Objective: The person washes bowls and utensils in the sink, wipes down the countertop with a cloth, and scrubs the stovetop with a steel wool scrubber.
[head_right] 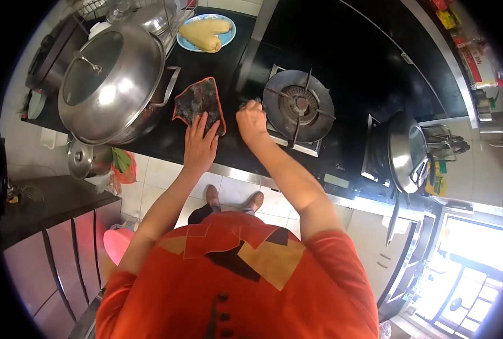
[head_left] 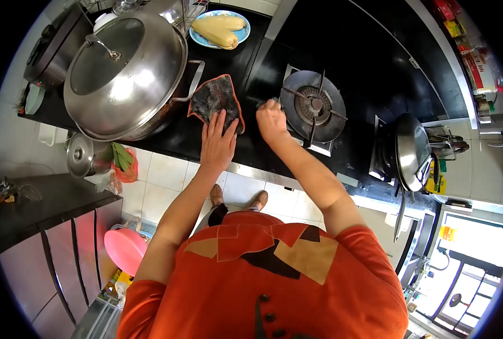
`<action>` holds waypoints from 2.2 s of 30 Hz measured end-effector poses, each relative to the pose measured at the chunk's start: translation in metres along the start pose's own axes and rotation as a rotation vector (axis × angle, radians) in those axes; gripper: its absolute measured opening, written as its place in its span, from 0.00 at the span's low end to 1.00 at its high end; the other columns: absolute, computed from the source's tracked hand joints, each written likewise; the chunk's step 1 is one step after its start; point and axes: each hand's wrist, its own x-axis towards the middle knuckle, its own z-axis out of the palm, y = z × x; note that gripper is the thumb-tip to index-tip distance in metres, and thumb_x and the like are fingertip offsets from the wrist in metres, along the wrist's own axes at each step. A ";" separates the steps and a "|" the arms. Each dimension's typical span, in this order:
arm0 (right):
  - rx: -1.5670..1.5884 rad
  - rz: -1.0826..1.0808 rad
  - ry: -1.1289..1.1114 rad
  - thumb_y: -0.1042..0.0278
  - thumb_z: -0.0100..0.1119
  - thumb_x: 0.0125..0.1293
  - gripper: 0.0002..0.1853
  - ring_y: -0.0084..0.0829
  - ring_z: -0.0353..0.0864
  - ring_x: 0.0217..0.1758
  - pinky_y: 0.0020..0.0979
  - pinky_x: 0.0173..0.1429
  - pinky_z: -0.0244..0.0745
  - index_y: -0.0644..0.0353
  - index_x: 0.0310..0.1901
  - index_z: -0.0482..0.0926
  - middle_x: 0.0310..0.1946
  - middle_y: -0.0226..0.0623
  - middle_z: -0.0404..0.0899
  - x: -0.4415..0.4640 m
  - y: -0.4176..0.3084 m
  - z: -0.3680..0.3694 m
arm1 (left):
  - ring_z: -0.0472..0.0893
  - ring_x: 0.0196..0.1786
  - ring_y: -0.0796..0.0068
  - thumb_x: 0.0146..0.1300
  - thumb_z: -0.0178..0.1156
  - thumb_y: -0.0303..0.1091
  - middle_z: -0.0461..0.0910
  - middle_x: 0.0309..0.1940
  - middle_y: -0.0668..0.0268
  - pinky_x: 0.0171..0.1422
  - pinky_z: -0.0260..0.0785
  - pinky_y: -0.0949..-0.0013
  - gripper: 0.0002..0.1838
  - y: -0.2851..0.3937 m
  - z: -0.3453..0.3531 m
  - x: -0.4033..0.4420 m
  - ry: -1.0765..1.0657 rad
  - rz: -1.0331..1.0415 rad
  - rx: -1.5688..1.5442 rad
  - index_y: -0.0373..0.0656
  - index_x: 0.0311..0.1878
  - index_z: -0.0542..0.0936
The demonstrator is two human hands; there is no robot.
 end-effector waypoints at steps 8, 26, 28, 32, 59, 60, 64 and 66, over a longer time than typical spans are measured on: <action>-0.059 0.164 -0.082 0.68 0.57 0.59 0.09 0.36 0.76 0.44 0.32 0.41 0.72 0.60 0.37 0.85 0.37 0.37 0.79 0.055 -0.009 0.010 | 0.54 0.76 0.56 0.70 0.51 0.40 0.56 0.74 0.59 0.76 0.46 0.48 0.22 -0.002 0.001 0.000 -0.062 -0.027 0.016 0.57 0.66 0.70; 0.076 0.023 -0.021 0.74 0.56 0.53 0.08 0.38 0.78 0.43 0.32 0.46 0.76 0.65 0.33 0.81 0.34 0.41 0.80 -0.021 -0.023 -0.013 | 0.56 0.75 0.51 0.67 0.54 0.36 0.59 0.72 0.52 0.74 0.48 0.43 0.22 -0.005 -0.002 0.000 0.019 0.050 -0.067 0.48 0.65 0.73; 0.042 -0.051 -0.020 0.74 0.57 0.52 0.08 0.37 0.77 0.44 0.31 0.46 0.77 0.66 0.34 0.82 0.35 0.42 0.80 -0.032 -0.037 -0.018 | 0.54 0.76 0.52 0.68 0.54 0.38 0.56 0.73 0.54 0.74 0.47 0.42 0.23 -0.005 -0.002 0.000 0.004 0.034 -0.071 0.49 0.66 0.72; 0.007 -0.106 0.002 0.69 0.56 0.57 0.12 0.38 0.77 0.47 0.29 0.46 0.76 0.68 0.39 0.82 0.39 0.44 0.80 -0.008 -0.029 -0.016 | 0.54 0.76 0.53 0.65 0.57 0.37 0.57 0.73 0.54 0.75 0.48 0.43 0.25 0.009 -0.010 -0.001 0.027 0.030 0.029 0.47 0.65 0.71; 0.353 -0.091 -0.297 0.77 0.57 0.56 0.12 0.48 0.82 0.50 0.42 0.56 0.78 0.63 0.42 0.83 0.45 0.55 0.81 0.203 0.228 0.068 | 0.50 0.78 0.58 0.68 0.54 0.41 0.54 0.74 0.58 0.78 0.44 0.47 0.30 0.013 0.064 0.172 -0.198 0.083 0.105 0.39 0.70 0.62; 0.412 -0.118 -0.215 0.78 0.57 0.55 0.12 0.49 0.82 0.50 0.43 0.55 0.78 0.64 0.42 0.83 0.45 0.55 0.81 0.210 0.210 0.073 | 0.50 0.78 0.58 0.68 0.54 0.41 0.54 0.74 0.58 0.78 0.44 0.47 0.30 0.014 0.065 0.171 -0.215 0.083 0.104 0.39 0.70 0.62; 0.415 -0.217 -0.111 0.73 0.63 0.53 0.05 0.50 0.83 0.44 0.45 0.51 0.78 0.63 0.32 0.81 0.35 0.52 0.82 0.235 0.163 0.094 | 0.50 0.78 0.58 0.68 0.54 0.41 0.54 0.74 0.59 0.78 0.43 0.48 0.31 0.015 0.065 0.171 -0.239 0.069 0.150 0.40 0.71 0.61; 0.420 -0.221 -0.115 0.74 0.64 0.50 0.03 0.50 0.83 0.42 0.45 0.48 0.78 0.60 0.28 0.81 0.33 0.50 0.82 0.222 0.207 0.106 | 0.50 0.78 0.58 0.68 0.54 0.41 0.54 0.74 0.60 0.79 0.43 0.48 0.31 0.013 0.067 0.172 -0.216 0.068 0.115 0.40 0.71 0.61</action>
